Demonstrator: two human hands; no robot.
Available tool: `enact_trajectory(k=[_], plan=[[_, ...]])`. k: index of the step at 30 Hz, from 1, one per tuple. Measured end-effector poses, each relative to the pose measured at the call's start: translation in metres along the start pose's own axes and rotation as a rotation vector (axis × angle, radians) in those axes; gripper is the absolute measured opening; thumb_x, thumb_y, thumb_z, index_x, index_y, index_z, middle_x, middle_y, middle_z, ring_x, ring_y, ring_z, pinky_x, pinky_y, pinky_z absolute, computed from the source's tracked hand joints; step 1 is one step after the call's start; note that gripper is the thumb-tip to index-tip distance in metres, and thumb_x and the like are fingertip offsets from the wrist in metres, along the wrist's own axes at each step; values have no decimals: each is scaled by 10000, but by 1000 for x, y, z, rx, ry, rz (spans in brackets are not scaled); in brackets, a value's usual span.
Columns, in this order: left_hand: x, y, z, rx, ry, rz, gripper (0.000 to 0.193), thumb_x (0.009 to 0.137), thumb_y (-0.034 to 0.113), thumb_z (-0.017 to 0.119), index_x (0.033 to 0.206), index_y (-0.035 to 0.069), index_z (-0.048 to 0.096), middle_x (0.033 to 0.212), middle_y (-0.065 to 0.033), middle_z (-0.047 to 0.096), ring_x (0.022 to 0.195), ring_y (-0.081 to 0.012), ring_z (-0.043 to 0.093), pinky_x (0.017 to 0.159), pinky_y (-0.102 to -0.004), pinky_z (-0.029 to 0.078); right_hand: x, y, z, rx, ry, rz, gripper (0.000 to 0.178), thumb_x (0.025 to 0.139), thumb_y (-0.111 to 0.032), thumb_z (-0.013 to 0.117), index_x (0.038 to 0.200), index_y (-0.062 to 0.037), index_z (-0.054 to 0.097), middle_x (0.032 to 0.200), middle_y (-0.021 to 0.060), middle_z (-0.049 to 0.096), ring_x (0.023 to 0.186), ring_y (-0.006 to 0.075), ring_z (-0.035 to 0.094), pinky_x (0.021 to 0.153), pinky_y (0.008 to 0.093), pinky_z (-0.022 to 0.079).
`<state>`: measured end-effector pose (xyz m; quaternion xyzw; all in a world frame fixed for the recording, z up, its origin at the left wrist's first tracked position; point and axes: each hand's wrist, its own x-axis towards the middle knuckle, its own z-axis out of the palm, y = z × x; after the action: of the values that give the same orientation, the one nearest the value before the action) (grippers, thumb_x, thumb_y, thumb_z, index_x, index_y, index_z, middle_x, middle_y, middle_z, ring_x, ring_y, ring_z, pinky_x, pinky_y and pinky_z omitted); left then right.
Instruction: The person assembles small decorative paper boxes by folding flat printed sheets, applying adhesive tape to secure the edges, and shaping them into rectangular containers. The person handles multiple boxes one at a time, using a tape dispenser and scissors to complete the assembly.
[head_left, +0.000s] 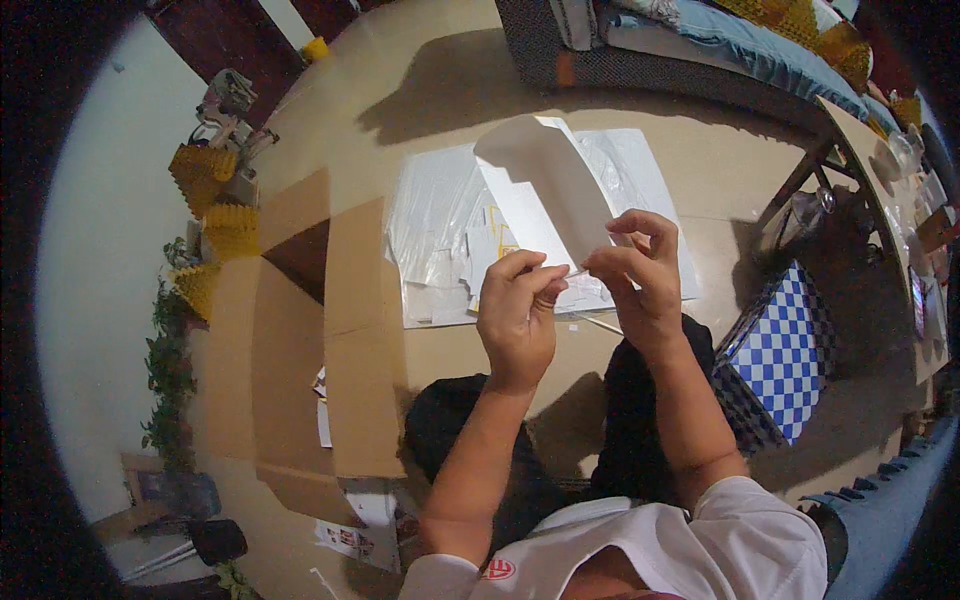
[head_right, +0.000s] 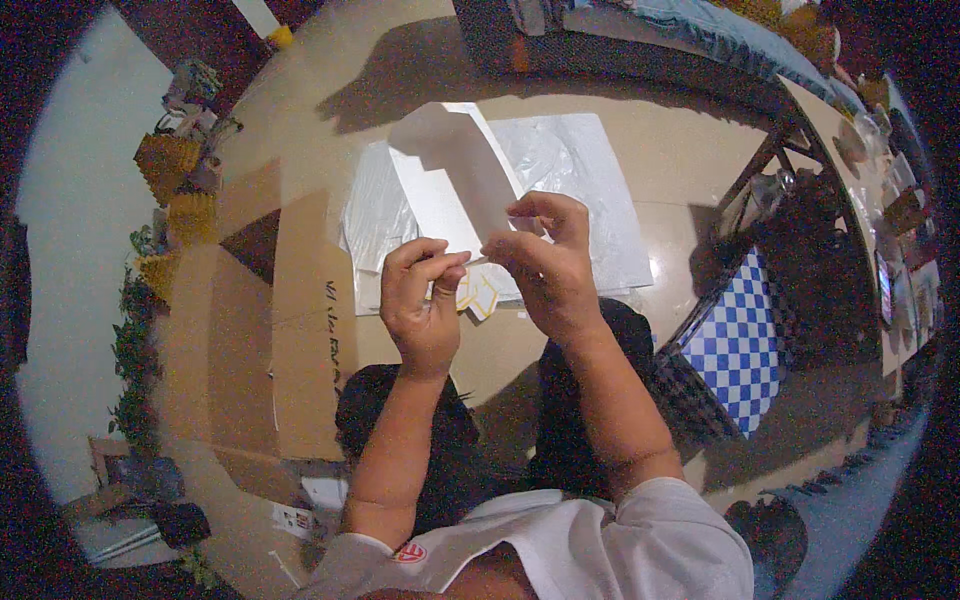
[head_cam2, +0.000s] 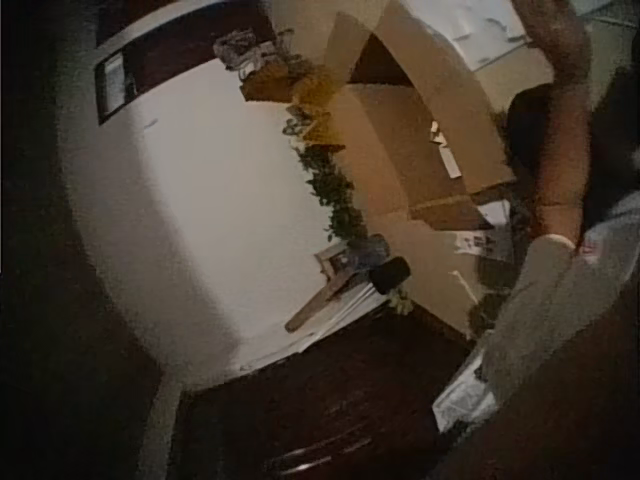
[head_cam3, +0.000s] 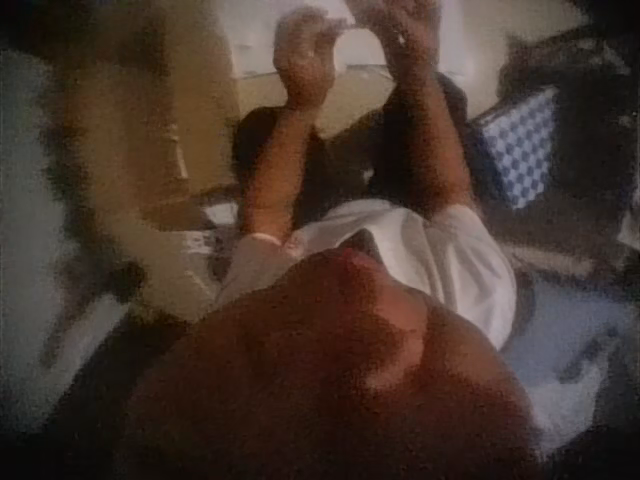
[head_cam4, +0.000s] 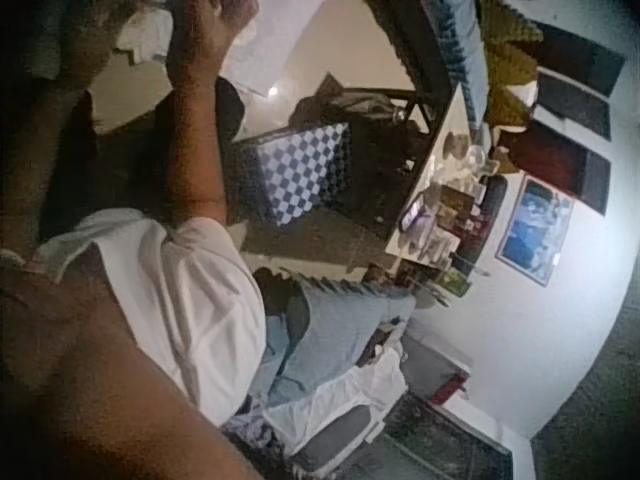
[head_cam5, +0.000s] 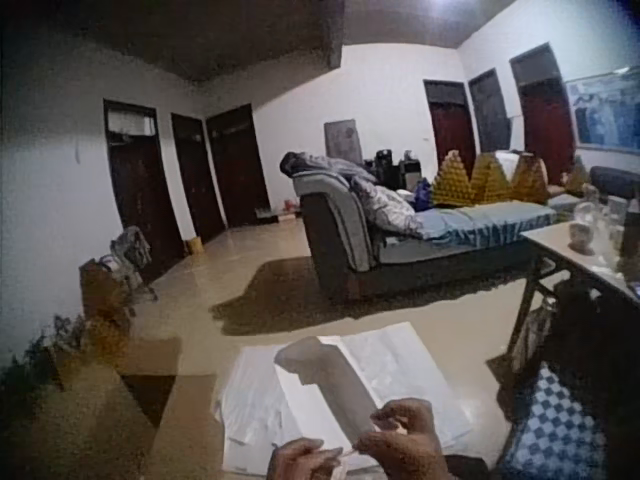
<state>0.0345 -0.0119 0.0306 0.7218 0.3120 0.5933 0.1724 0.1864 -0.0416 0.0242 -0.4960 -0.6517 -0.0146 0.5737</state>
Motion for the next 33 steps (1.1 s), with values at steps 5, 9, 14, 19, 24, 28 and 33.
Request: enact_trajectory(k=[5,9,14,19,24,28,33], plan=[[12,-19,-20,66,244,-15,381,951,117,510,1309,15,429,1275,-174,444,1224,-275,409,1018,-396,346,2,-10,3,257,49,50,269,692,118,719,842,-98,664,1200,107,428,1019,266,558,785,345,542],[34,-45,-47,-608,402,-554,518,964,358,445,1372,39,415,1447,-138,345,1312,-260,342,1084,-407,266,-1,-18,7,301,-52,-22,284,670,137,720,826,-91,652,1209,109,430,1085,311,547,812,362,551],[39,-55,-63,-1027,133,-685,508,948,413,479,1298,44,464,1281,-100,510,1176,-217,485,1014,-374,362,-15,-29,16,705,-173,376,135,785,63,661,827,-65,657,1288,157,432,1234,306,456,950,452,479],[35,-52,-62,-1295,211,-691,411,979,338,439,1283,64,465,1236,-109,539,1129,-254,531,984,-411,416,-23,-24,23,595,-251,159,193,743,89,681,828,-82,662,1331,141,418,1298,333,397,1037,474,406],[36,-48,-61,-1378,259,-681,407,955,317,490,1284,79,456,1225,-108,546,1124,-244,530,983,-406,412,-21,-22,25,614,-279,163,252,687,127,700,831,-77,668,1366,133,396,1340,346,351,1022,438,443],[34,-56,-60,-1442,293,-703,365,943,285,504,1249,93,456,1214,-114,565,1133,-254,527,989,-420,410,-26,-26,28,824,-289,383,256,692,108,698,865,-80,674,1418,137,366,1349,335,346,1058,430,399],[36,-51,-56,-1302,317,-689,308,933,231,499,1192,68,463,1214,-128,568,1134,-237,523,984,-392,413,-27,-19,24,576,-419,102,498,725,22,687,1193,-62,541,1438,165,331,1360,334,321,1102,472,311]])
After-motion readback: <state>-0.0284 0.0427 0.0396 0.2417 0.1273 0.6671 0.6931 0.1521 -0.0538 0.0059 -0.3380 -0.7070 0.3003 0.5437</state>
